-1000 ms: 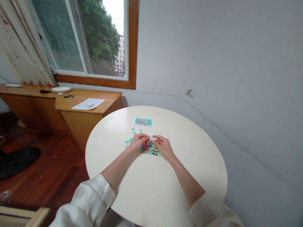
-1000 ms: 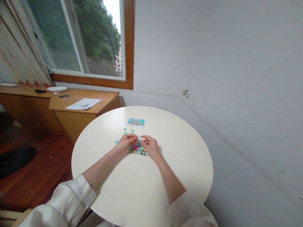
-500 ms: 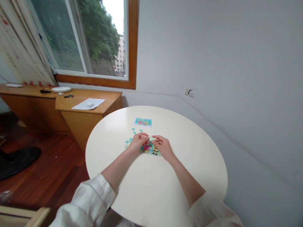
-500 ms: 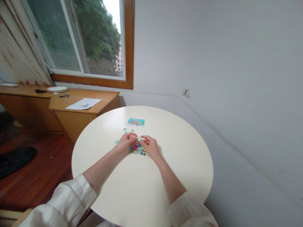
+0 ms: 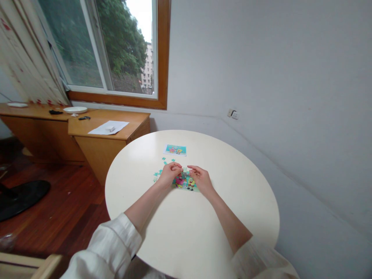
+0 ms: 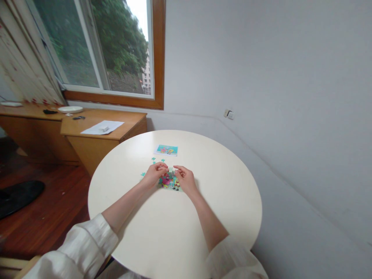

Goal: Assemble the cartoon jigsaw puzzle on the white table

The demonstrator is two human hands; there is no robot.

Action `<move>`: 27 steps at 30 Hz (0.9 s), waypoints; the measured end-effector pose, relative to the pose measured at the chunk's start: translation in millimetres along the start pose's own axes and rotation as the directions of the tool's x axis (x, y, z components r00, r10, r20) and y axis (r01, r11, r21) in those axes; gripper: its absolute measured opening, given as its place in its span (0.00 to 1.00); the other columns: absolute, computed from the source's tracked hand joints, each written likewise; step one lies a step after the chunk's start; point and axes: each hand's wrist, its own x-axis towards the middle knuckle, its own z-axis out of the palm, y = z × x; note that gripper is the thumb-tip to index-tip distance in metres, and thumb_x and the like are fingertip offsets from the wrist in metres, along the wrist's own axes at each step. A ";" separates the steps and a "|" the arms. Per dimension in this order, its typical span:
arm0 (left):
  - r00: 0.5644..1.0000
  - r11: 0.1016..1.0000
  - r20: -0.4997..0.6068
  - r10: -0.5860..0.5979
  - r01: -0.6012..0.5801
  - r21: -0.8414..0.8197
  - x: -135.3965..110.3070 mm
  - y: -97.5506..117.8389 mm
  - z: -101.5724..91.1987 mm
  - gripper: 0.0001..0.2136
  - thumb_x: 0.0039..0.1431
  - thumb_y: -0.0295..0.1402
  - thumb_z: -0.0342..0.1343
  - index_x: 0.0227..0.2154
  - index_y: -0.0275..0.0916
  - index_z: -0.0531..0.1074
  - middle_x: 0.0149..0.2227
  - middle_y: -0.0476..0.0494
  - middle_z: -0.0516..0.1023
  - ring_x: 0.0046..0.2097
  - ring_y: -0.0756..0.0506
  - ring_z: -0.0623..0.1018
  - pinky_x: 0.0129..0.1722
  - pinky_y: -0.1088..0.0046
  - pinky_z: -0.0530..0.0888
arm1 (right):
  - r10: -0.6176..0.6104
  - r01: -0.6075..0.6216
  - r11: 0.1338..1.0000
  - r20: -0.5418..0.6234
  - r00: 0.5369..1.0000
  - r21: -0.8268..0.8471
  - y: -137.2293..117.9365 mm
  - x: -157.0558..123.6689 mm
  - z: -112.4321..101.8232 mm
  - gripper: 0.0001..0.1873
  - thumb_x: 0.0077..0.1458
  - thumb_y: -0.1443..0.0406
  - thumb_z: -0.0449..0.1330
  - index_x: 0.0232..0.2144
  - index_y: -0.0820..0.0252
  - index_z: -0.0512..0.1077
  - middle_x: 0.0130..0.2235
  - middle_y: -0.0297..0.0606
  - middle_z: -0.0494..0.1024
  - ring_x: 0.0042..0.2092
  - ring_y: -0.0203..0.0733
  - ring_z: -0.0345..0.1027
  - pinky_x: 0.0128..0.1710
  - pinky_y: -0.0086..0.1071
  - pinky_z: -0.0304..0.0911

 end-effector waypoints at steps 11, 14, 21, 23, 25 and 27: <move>1.000 0.997 0.005 0.027 -0.027 0.068 -0.4 -1.9 0.6 0.11 0.34 0.31 0.64 0.22 0.34 0.68 0.16 0.51 0.70 0.20 0.54 0.66 0.23 0.77 0.60 | 0.025 -0.026 0.998 0.015 1.000 0.049 -5.1 -0.5 2.4 0.16 0.39 0.59 0.60 0.32 0.62 0.74 0.24 0.34 0.70 0.25 0.33 0.61 0.25 0.28 0.58; 1.000 0.998 0.021 0.014 -0.015 0.067 -1.4 -0.7 1.3 0.11 0.34 0.31 0.64 0.22 0.34 0.68 0.18 0.50 0.71 0.20 0.54 0.67 0.23 0.77 0.61 | 0.019 -0.019 0.999 0.017 1.000 0.043 -3.8 -0.5 2.8 0.15 0.39 0.60 0.61 0.31 0.62 0.75 0.24 0.34 0.71 0.25 0.33 0.62 0.26 0.28 0.59; 0.999 0.997 0.033 -0.012 0.009 0.070 -3.3 2.4 2.8 0.11 0.33 0.32 0.65 0.20 0.35 0.68 0.17 0.49 0.70 0.19 0.54 0.66 0.22 0.77 0.61 | 0.019 -0.019 0.999 0.012 1.000 0.034 -2.4 1.3 2.6 0.13 0.37 0.59 0.62 0.26 0.62 0.73 0.24 0.36 0.73 0.26 0.35 0.64 0.28 0.30 0.61; 0.999 0.998 0.034 -0.014 0.012 0.067 -3.4 2.7 3.2 0.11 0.33 0.32 0.65 0.20 0.35 0.68 0.17 0.49 0.70 0.19 0.54 0.65 0.21 0.77 0.61 | 0.015 -0.015 1.000 0.013 1.000 0.024 -2.8 1.5 2.1 0.13 0.37 0.58 0.63 0.25 0.61 0.73 0.24 0.36 0.73 0.27 0.36 0.64 0.28 0.30 0.62; 0.999 0.998 0.031 -0.018 0.016 0.067 -3.6 2.8 3.6 0.11 0.32 0.32 0.65 0.19 0.35 0.68 0.17 0.50 0.70 0.19 0.54 0.65 0.21 0.77 0.60 | 0.013 -0.013 1.000 0.015 1.000 0.018 -3.4 1.2 1.6 0.13 0.37 0.58 0.63 0.25 0.61 0.73 0.24 0.36 0.73 0.27 0.36 0.64 0.28 0.30 0.62; 0.999 0.998 0.028 -0.018 0.016 0.067 -3.7 2.9 4.1 0.11 0.32 0.32 0.65 0.19 0.35 0.68 0.17 0.50 0.69 0.19 0.54 0.65 0.20 0.77 0.60 | 0.015 -0.016 1.000 0.019 1.000 0.018 -4.2 0.8 0.9 0.13 0.37 0.58 0.63 0.25 0.61 0.73 0.24 0.36 0.73 0.27 0.36 0.65 0.28 0.30 0.62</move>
